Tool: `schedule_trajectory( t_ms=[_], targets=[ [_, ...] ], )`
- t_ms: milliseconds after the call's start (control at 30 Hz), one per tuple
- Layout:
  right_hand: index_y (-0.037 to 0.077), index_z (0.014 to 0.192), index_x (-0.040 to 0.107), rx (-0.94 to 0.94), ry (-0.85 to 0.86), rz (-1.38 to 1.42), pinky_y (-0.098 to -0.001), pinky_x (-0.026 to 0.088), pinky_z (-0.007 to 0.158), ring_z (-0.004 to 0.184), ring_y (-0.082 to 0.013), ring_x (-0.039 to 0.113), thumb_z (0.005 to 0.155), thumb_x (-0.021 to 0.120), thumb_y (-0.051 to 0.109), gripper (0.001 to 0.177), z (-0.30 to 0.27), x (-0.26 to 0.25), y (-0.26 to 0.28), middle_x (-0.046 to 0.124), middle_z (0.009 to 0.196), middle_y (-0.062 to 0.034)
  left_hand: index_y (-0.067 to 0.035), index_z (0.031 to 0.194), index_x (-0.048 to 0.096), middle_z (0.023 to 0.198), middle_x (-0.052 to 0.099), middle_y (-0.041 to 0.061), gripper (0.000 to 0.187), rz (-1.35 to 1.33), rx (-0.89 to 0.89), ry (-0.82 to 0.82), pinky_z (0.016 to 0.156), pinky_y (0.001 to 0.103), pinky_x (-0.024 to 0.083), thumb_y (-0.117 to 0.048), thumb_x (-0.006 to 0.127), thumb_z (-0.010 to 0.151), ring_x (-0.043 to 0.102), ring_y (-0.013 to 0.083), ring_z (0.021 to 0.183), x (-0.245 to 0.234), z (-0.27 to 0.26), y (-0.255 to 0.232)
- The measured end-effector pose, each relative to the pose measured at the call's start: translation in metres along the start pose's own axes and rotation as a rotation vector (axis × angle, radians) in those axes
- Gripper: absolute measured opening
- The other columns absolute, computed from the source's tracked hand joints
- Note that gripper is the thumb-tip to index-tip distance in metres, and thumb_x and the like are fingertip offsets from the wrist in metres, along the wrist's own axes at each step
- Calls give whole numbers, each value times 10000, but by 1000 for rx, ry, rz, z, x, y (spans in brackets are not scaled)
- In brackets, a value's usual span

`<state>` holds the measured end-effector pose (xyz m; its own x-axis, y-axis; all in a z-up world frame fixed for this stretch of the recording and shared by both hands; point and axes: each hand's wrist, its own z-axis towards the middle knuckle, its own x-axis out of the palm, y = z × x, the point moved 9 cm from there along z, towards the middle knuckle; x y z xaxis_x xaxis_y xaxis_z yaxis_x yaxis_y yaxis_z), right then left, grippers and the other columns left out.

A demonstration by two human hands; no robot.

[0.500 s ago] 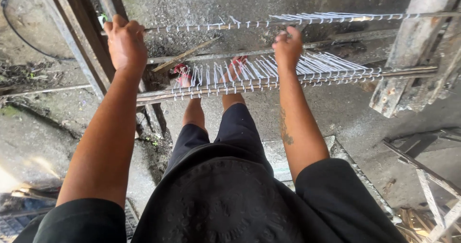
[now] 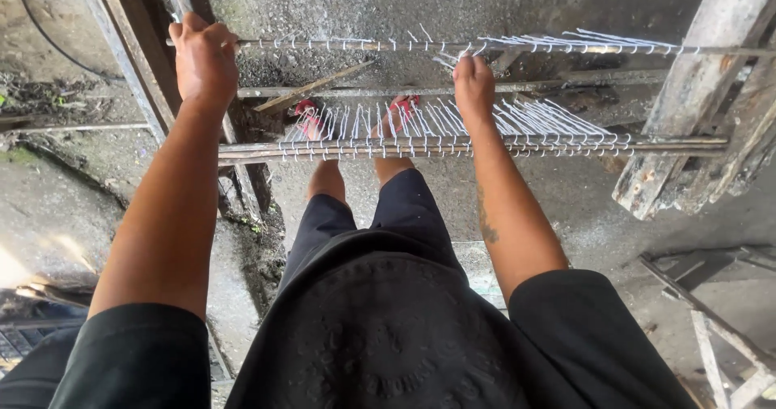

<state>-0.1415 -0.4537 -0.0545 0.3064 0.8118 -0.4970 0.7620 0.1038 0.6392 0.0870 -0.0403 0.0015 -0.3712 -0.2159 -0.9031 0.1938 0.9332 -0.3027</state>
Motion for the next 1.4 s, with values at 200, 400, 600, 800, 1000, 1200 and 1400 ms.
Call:
schedule_trajectory(
  t_ms=[200, 400, 600, 800, 1000, 1200, 1400],
  targets=[
    [166, 754, 486, 27, 4, -93, -269, 358, 508, 593, -89, 399, 985, 370, 301, 291, 26, 19, -26, 462, 695, 44, -63, 923, 812, 957, 538, 55, 50, 4, 33, -41, 586, 411, 583, -15, 822, 917, 444, 289, 885, -1, 0, -2],
    [135, 739, 524, -17, -98, -134, -340, 343, 543, 592, -134, 428, 1054, 392, 462, 473, 18, -1, -29, 473, 662, 15, -66, 878, 793, 945, 524, 46, 78, 22, 1, -33, 563, 394, 611, -1, 802, 922, 464, 292, 921, 1, 2, 0],
    [95, 815, 531, 26, 34, -143, -368, 386, 551, 645, -163, 486, 997, 351, 343, 356, 28, 19, -20, 533, 734, -34, -88, 884, 802, 948, 537, 55, 128, 47, 59, -40, 583, 403, 603, 35, 784, 913, 456, 296, 905, 4, 3, 2],
    [39, 1493, 419, 166, 60, -92, -333, 582, 657, 926, -303, 817, 1044, 375, 351, 548, 11, -35, -13, 472, 1536, -209, -82, 1001, 817, 1004, 567, 112, 117, 45, 102, -8, 583, 426, 599, 12, 771, 949, 465, 337, 937, 12, 6, 8],
    [167, 1486, 454, 236, -147, 516, -203, 564, 556, 703, -120, 679, 1089, 416, 98, 404, 16, -101, -8, 716, 988, -80, -98, 961, 804, 1039, 543, 96, 95, 15, 27, 34, 762, 489, 631, -7, 783, 979, 467, 344, 984, -1, 1, -3],
    [123, 798, 570, 87, 54, 258, -272, 377, 475, 508, -112, 464, 951, 450, 176, 201, 35, -60, -41, 549, 615, -3, -80, 952, 810, 1006, 533, 88, 131, 10, 65, 9, 684, 459, 602, 45, 772, 954, 453, 328, 954, 4, 2, 3],
    [166, 696, 483, 46, 56, -13, -322, 349, 560, 614, -120, 435, 880, 388, 261, 228, 24, -36, -16, 488, 671, 14, -80, 983, 820, 995, 520, 83, 151, -20, 91, 0, 665, 480, 576, 60, 785, 937, 447, 332, 961, 7, 3, 7]
  ],
)
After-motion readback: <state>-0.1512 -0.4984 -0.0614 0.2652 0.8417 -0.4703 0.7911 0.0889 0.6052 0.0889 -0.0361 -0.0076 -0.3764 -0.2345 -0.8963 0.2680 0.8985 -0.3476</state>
